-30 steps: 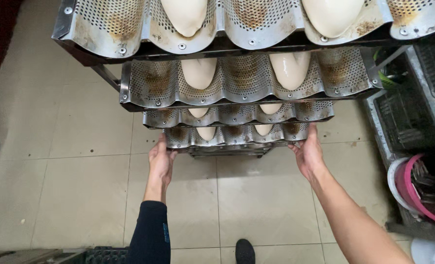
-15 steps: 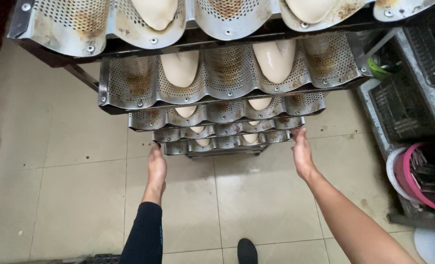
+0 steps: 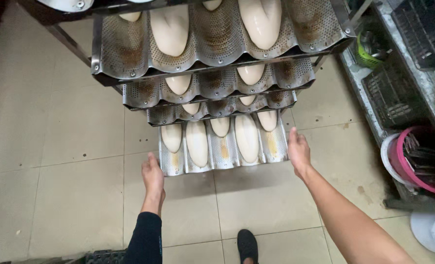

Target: The person carries trays of shaped bread dough to a kitchen counter, pumps a spray bottle by hand, and sprays the dough with liquid before returning the trays to a rolling rack.

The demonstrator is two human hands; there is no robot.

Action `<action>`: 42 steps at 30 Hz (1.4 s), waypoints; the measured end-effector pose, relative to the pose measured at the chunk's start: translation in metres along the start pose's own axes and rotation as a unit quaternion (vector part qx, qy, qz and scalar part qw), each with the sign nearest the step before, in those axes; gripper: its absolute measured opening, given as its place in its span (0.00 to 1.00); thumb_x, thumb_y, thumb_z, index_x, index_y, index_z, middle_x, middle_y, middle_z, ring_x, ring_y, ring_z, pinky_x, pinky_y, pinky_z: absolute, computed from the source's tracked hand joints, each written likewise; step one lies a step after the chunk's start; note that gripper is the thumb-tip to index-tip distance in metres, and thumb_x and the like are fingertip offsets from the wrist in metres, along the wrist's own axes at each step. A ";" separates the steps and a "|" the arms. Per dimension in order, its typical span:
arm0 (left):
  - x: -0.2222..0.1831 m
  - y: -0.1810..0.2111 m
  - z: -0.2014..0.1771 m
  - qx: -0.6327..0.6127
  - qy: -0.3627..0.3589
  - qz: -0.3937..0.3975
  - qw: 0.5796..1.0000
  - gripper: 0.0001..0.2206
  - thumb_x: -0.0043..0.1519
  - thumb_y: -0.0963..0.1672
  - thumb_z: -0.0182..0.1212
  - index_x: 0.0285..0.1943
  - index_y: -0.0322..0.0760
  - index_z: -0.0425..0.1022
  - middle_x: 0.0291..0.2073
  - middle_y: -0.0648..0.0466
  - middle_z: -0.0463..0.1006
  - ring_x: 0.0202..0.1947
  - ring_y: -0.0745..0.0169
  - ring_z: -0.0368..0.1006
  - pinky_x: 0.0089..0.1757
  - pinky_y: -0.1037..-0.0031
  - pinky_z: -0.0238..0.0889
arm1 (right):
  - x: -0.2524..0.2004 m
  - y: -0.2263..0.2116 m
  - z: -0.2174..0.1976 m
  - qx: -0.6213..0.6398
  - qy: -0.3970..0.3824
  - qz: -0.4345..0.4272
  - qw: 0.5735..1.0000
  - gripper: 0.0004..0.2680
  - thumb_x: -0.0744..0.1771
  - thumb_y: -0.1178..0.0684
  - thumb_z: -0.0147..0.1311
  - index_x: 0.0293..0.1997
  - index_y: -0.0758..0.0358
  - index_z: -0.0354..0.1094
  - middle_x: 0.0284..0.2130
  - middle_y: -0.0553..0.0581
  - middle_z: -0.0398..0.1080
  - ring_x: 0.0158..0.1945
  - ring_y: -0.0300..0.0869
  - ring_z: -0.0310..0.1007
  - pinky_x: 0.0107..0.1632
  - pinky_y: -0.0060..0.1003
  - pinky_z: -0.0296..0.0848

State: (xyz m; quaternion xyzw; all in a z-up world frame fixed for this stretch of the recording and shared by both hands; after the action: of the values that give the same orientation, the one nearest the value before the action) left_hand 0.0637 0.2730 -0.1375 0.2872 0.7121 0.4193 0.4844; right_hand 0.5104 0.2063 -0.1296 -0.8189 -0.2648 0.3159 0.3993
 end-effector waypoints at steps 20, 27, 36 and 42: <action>-0.184 -0.141 -0.168 0.137 -0.142 -0.007 0.980 0.42 0.68 0.62 0.25 0.62 0.20 0.72 0.55 0.37 0.79 0.58 0.47 0.74 0.58 0.64 0.62 | -0.240 0.174 -0.086 -0.059 -0.079 0.023 0.995 0.37 0.69 0.24 0.20 0.64 0.75 0.63 0.62 0.75 0.65 0.71 0.59 0.58 0.70 0.45 0.56; -0.249 -0.186 -0.217 0.241 -0.083 -0.024 0.967 0.42 0.71 0.61 0.27 0.53 0.17 0.77 0.45 0.31 0.82 0.49 0.40 0.77 0.53 0.59 0.65 | -0.329 0.210 -0.142 -0.091 -0.067 0.073 0.991 0.38 0.69 0.24 0.20 0.58 0.77 0.69 0.53 0.79 0.73 0.65 0.60 0.68 0.67 0.47 0.62; -0.296 -0.215 -0.187 0.260 -0.175 0.105 0.944 0.44 0.68 0.63 0.26 0.52 0.22 0.81 0.46 0.31 0.83 0.55 0.38 0.76 0.58 0.61 0.61 | -0.414 0.286 -0.256 -0.032 -0.013 0.088 0.996 0.39 0.68 0.23 0.20 0.38 0.78 0.75 0.34 0.73 0.78 0.46 0.54 0.77 0.57 0.47 0.70; -0.442 -0.179 -0.125 0.266 -0.266 0.107 0.920 0.44 0.69 0.62 0.29 0.48 0.17 0.80 0.38 0.31 0.84 0.46 0.42 0.79 0.52 0.60 0.66 | -0.513 0.350 -0.399 0.020 0.106 0.126 0.986 0.39 0.68 0.23 0.20 0.42 0.79 0.74 0.39 0.75 0.78 0.51 0.54 0.76 0.60 0.48 0.69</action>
State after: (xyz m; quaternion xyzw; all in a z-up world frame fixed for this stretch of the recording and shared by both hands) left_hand 0.1086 -0.2142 -0.0733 0.5813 0.6072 0.1716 0.5138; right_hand 0.5257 -0.5293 -0.0676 -0.8668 -0.1091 0.2800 0.3980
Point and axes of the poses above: each hand's wrist, its own x-axis towards the middle knuckle, its own z-axis out of the palm, y = z × x, the point moved 1 cm from there along x, towards the middle knuckle
